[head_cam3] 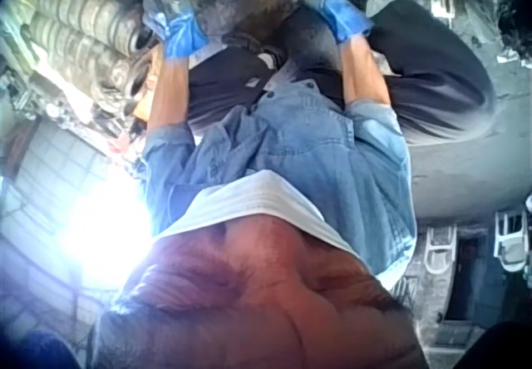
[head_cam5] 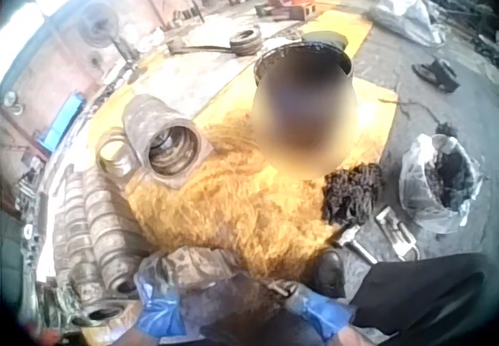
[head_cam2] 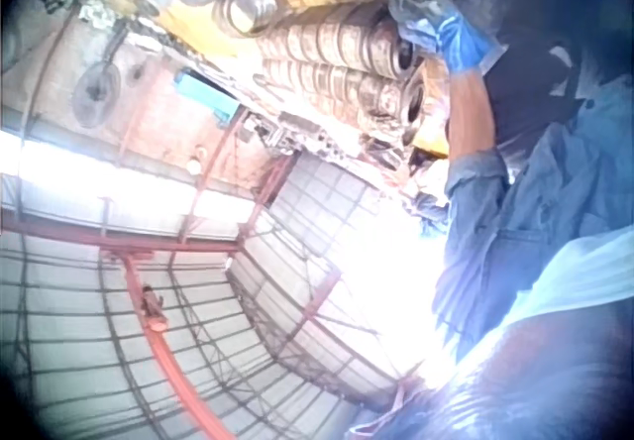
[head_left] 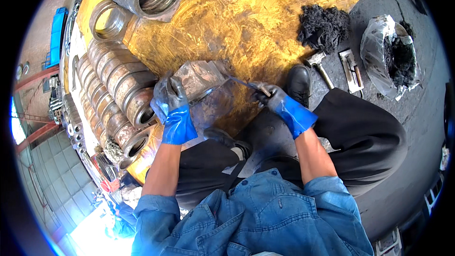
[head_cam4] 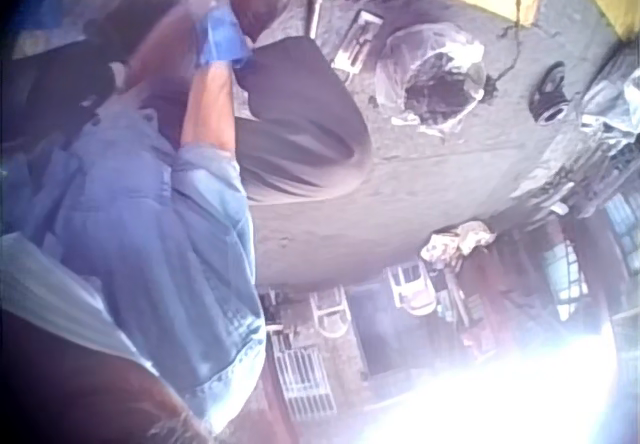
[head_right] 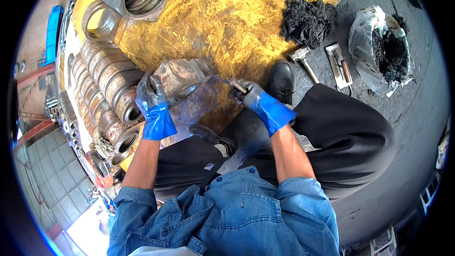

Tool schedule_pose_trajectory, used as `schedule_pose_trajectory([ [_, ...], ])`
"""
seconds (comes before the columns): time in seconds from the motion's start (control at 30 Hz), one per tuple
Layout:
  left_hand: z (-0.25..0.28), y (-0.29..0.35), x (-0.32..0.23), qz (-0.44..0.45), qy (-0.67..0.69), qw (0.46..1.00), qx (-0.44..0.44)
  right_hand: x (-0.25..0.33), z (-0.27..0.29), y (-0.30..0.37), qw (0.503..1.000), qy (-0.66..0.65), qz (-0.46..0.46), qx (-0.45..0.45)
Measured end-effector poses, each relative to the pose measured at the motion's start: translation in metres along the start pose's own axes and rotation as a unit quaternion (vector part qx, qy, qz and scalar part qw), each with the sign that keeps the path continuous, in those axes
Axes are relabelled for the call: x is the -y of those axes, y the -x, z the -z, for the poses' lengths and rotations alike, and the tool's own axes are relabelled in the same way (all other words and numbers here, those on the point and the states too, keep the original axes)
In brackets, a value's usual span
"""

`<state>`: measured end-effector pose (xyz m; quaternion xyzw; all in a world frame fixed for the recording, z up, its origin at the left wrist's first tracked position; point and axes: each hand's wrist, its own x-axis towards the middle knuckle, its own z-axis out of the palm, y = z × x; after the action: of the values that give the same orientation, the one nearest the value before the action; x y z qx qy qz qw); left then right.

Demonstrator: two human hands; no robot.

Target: The person is cleaning metal parts using a wire brush and a hammer. They are sitting on the floor and working on a yellow surface with various metal parts and tools around them.

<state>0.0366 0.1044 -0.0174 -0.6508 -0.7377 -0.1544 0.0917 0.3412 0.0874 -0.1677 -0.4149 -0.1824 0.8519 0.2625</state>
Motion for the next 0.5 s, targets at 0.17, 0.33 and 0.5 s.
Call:
schedule_pose_trajectory([
  [0.17, -0.006, -0.008, -0.003, -0.028, -0.006, 1.000, 0.008, -0.021, 0.015, -0.044, 1.000, 0.019, 0.015, 0.011],
  [0.33, -0.001, -0.004, -0.001, -0.017, -0.017, 1.000, -0.012, -0.036, 0.025, -0.047, 0.999, -0.002, 0.008, 0.043],
  [0.5, -0.002, -0.006, -0.003, -0.021, 0.005, 1.000, 0.008, -0.044, 0.019, -0.040, 0.978, 0.191, 0.084, 0.000],
])
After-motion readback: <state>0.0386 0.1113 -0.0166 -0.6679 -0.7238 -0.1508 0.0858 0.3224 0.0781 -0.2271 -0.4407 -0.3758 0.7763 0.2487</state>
